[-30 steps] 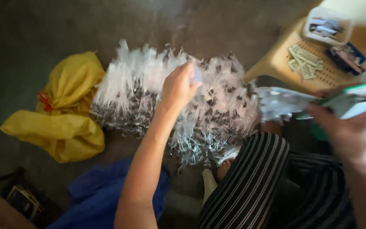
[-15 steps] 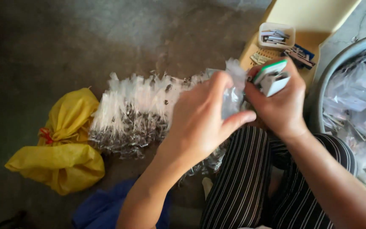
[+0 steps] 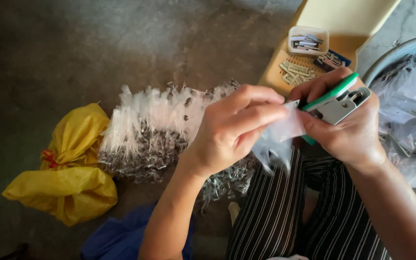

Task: The person is stapling paper labels to the top of small plastic bags containing small items.

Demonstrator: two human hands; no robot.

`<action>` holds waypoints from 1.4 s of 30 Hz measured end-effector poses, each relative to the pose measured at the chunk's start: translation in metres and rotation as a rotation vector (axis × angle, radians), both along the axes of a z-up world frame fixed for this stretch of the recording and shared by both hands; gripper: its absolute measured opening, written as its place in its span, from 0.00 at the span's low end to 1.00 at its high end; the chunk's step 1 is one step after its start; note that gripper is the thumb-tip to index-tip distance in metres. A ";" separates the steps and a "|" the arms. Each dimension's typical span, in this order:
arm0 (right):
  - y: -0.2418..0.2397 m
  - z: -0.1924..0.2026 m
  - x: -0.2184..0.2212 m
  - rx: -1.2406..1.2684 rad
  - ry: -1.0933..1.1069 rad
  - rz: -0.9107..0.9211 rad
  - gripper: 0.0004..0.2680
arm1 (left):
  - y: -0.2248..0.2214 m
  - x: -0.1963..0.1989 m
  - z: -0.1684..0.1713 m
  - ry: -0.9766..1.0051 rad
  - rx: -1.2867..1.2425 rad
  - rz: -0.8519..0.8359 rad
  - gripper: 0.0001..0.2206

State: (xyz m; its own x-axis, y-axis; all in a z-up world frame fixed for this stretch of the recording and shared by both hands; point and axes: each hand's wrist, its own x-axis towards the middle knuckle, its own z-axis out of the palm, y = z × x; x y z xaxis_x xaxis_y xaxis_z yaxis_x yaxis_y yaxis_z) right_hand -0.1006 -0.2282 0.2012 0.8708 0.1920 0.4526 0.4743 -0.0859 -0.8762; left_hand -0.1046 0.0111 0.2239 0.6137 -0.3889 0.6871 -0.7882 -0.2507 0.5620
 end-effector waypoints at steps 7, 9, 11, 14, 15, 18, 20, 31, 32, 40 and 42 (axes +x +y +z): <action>0.009 0.000 0.001 0.109 0.130 -0.017 0.13 | -0.016 -0.001 -0.030 0.117 -0.223 -0.089 0.12; 0.010 -0.006 0.006 0.095 0.153 -0.018 0.14 | -0.019 -0.003 -0.036 0.134 -0.231 -0.013 0.10; 0.008 -0.016 0.013 -0.102 -0.122 -0.082 0.10 | -0.023 -0.003 -0.040 0.161 -0.227 0.149 0.09; 0.021 0.012 0.008 0.383 0.017 -0.197 0.07 | -0.030 -0.001 -0.042 0.203 -0.232 0.224 0.12; 0.026 0.020 0.010 0.382 0.017 -0.202 0.07 | -0.034 0.000 -0.047 0.205 -0.232 0.219 0.12; 0.033 0.019 0.027 0.256 -0.074 -0.229 0.08 | -0.043 0.001 -0.057 0.245 -0.214 0.220 0.12; 0.024 -0.021 0.050 -0.100 0.024 -0.378 0.10 | -0.049 -0.003 -0.062 0.241 -0.196 0.239 0.12; 0.019 -0.024 0.059 0.058 0.122 -0.224 0.15 | -0.040 -0.008 -0.077 0.351 -0.286 0.297 0.09; 0.018 -0.020 0.057 0.060 0.196 -0.213 0.15 | -0.040 -0.006 -0.078 0.394 -0.340 0.281 0.07; 0.000 -0.021 0.062 0.116 0.160 -0.223 0.19 | -0.033 -0.004 -0.079 0.444 -0.410 0.262 0.04; -0.007 -0.012 0.072 0.329 0.285 -0.241 0.20 | -0.026 -0.003 -0.080 0.477 -0.422 0.263 0.04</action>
